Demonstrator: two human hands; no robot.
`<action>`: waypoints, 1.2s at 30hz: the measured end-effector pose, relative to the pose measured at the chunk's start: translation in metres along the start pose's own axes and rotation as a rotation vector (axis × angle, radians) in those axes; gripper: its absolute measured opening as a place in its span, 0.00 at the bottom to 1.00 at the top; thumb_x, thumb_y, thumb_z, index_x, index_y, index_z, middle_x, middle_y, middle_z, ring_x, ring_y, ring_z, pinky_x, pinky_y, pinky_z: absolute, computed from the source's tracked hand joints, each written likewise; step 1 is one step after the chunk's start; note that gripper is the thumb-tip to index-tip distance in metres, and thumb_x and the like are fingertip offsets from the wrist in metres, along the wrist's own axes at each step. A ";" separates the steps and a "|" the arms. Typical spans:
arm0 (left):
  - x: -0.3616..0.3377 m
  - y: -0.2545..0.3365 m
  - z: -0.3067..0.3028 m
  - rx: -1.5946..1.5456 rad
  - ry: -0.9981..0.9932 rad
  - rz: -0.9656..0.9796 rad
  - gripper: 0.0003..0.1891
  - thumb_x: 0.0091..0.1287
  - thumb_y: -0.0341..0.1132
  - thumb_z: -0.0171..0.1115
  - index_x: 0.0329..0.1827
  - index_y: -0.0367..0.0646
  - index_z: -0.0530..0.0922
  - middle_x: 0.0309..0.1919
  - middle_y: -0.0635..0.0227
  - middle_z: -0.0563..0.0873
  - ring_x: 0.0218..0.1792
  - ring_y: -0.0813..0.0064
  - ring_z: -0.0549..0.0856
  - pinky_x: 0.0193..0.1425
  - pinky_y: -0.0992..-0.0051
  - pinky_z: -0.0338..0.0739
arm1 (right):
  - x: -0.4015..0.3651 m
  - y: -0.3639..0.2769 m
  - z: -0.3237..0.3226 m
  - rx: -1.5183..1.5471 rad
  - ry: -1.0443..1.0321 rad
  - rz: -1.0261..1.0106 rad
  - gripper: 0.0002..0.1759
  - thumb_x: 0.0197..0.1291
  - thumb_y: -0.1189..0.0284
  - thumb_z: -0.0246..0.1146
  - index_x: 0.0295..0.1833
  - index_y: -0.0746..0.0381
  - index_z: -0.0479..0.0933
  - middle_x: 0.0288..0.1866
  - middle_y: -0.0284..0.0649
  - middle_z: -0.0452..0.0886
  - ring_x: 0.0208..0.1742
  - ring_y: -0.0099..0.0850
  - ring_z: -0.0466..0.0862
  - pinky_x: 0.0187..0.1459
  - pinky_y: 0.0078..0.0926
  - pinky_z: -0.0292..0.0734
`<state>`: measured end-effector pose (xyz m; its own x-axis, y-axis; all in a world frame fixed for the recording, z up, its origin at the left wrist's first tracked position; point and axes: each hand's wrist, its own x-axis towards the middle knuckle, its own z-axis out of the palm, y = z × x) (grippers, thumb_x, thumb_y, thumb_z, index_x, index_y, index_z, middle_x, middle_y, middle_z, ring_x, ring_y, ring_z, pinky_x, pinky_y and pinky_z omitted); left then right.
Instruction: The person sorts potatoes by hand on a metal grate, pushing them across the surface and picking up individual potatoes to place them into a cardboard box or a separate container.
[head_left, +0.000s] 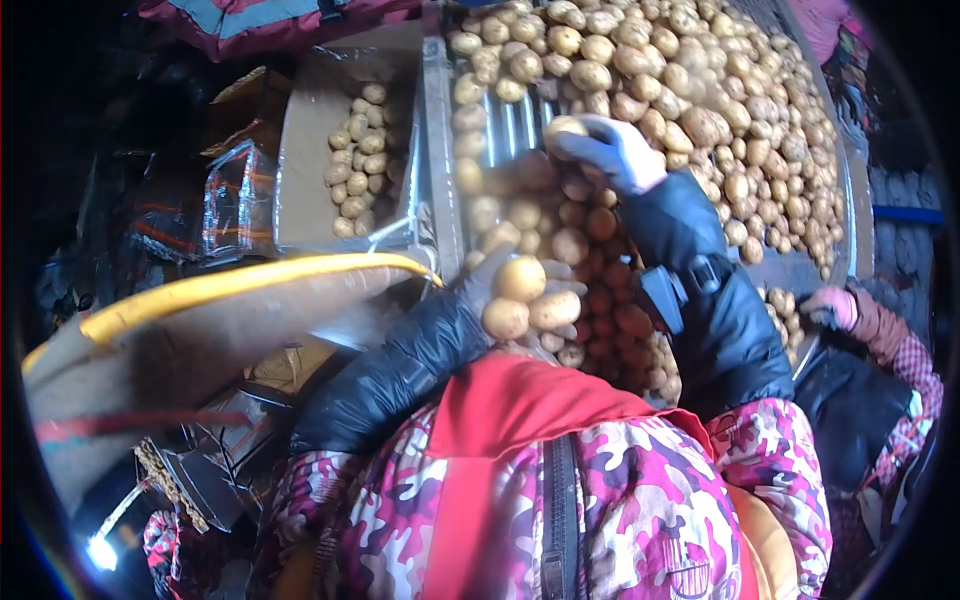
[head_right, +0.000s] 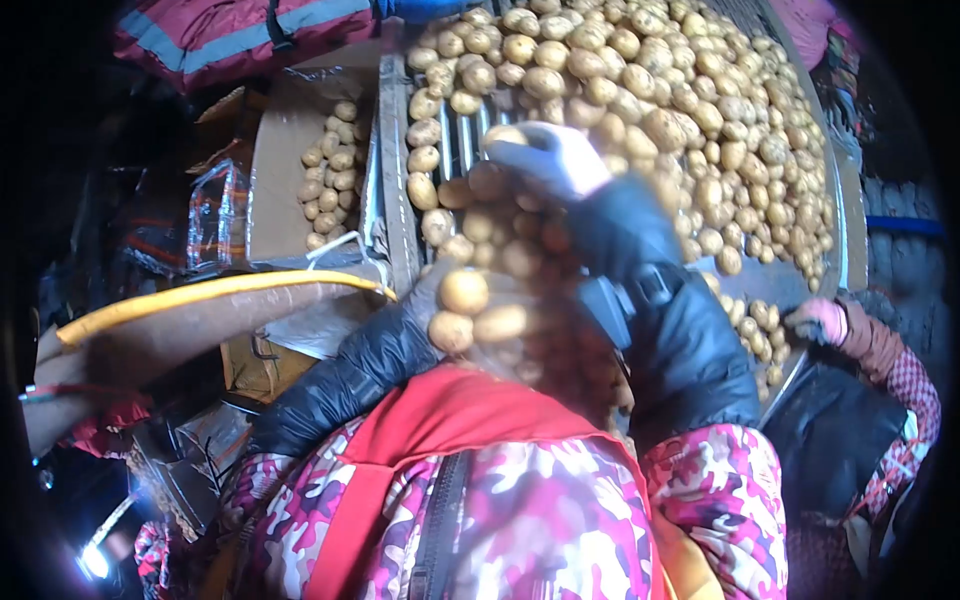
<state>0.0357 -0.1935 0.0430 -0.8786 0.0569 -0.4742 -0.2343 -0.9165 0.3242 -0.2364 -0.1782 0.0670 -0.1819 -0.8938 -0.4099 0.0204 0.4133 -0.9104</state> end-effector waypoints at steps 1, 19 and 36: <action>-0.006 0.003 0.008 0.010 -0.006 0.049 0.48 0.73 0.71 0.48 0.80 0.36 0.64 0.73 0.46 0.77 0.63 0.38 0.85 0.58 0.46 0.86 | -0.026 0.017 -0.003 0.205 0.021 -0.037 0.28 0.70 0.48 0.67 0.62 0.59 0.83 0.50 0.40 0.89 0.45 0.33 0.85 0.44 0.34 0.80; -0.194 -0.009 -0.193 0.182 0.683 0.511 0.27 0.77 0.49 0.63 0.69 0.40 0.75 0.61 0.52 0.85 0.55 0.55 0.90 0.55 0.62 0.89 | -0.203 0.058 0.087 1.161 0.105 0.294 0.19 0.74 0.54 0.65 0.53 0.60 0.80 0.56 0.53 0.86 0.59 0.50 0.87 0.68 0.51 0.82; 0.003 -0.033 -0.002 0.729 -0.095 0.374 0.32 0.76 0.32 0.67 0.80 0.41 0.66 0.73 0.53 0.76 0.70 0.63 0.80 0.73 0.62 0.80 | -0.201 0.126 0.075 -1.077 0.494 -0.514 0.27 0.57 0.61 0.70 0.62 0.57 0.79 0.55 0.45 0.83 0.59 0.52 0.82 0.59 0.55 0.77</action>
<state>0.0413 -0.1640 0.0296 -0.9759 -0.1381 -0.1689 -0.1018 -0.3965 0.9124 -0.1233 0.0402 0.0301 -0.2794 -0.9279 0.2469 -0.9163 0.1809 -0.3573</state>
